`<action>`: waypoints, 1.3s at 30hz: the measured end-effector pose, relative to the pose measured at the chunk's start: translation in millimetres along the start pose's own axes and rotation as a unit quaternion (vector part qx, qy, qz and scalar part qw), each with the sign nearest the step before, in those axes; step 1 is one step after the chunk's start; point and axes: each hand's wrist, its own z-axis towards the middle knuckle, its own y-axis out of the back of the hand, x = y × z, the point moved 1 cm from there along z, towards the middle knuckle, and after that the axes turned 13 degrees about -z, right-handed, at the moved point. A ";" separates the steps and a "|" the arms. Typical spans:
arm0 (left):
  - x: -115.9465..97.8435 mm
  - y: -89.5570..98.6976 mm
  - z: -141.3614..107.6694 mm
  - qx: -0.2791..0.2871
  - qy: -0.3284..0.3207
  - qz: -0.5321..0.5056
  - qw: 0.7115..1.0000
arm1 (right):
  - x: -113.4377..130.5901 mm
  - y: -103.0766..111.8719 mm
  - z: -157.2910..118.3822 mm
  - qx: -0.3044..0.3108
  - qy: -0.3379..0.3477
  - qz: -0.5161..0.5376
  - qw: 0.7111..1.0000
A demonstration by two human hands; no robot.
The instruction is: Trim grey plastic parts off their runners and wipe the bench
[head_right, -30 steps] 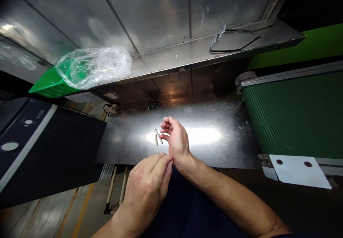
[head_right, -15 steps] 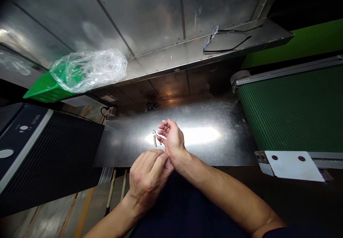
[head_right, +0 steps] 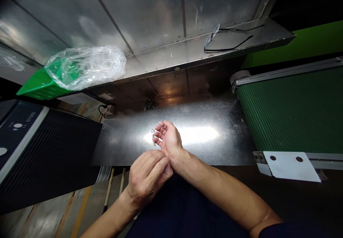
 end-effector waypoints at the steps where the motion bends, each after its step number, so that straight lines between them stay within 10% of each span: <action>1: -0.6 -0.8 0.0 -0.003 -0.002 -0.004 1.000 | 0.2 0.0 0.3 -0.001 -0.003 0.000 1.000; 7: -6.4 -3.5 -13.4 -0.057 0.043 -0.053 0.996 | 3.8 -1.3 -1.9 0.015 0.002 0.030 0.999; 12: 1.3 -3.5 -52.2 -0.088 0.265 -0.147 0.949 | 8.6 -4.0 -4.7 0.046 -0.004 0.056 0.997; 17: 21.1 -8.5 -104.6 0.012 0.520 -0.069 0.851 | 13.5 -5.4 -7.1 0.078 -0.031 0.068 0.994; 26: 20.8 -25.6 -209.5 0.098 0.604 -0.012 0.791 | 16.1 -10.7 -14.7 0.123 -0.040 0.075 0.989; 32: -19.0 28.9 -102.6 -0.112 0.338 -0.062 0.932 | 2.3 -15.5 -18.5 0.115 0.026 0.028 0.993; 36: -41.0 46.6 -20.8 -0.117 0.203 -0.093 0.968 | -4.5 -17.5 -23.4 0.113 0.054 -0.001 0.992; 39: -41.9 42.4 -3.5 -0.091 0.188 -0.084 0.974 | -3.9 -17.2 -29.1 0.109 0.079 -0.016 0.991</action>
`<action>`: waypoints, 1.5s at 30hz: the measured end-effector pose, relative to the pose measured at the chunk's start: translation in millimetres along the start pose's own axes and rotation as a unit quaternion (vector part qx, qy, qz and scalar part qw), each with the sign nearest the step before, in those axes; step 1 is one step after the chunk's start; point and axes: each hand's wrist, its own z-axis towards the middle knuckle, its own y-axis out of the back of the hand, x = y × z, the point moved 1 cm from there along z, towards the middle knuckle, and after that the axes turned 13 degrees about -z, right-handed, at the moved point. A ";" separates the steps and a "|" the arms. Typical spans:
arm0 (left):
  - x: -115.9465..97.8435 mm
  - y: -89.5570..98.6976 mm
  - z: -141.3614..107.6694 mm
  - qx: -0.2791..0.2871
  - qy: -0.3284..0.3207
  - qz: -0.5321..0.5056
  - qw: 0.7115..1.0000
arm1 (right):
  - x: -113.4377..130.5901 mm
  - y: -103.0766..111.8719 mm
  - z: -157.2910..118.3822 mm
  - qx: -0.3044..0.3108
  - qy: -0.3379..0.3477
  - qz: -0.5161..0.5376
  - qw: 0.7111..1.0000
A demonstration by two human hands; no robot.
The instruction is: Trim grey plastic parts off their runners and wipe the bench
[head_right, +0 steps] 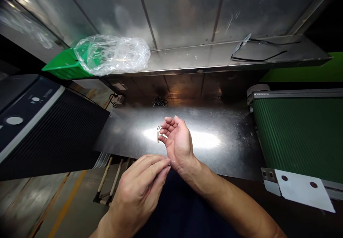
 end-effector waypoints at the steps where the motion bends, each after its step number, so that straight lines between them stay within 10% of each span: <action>1: 1.6 -1.9 0.2 0.010 0.003 0.008 1.000 | 1.2 0.0 -1.8 -0.004 0.011 -0.005 1.000; 28: 0.6 -12.1 6.7 0.136 -0.041 0.230 0.963 | -2.3 7.7 -2.6 -0.066 0.095 -0.125 0.985; 45: 28.1 -42.7 -0.8 -0.061 0.045 0.007 0.997 | -0.1 14.4 8.7 -0.119 0.079 -0.026 0.989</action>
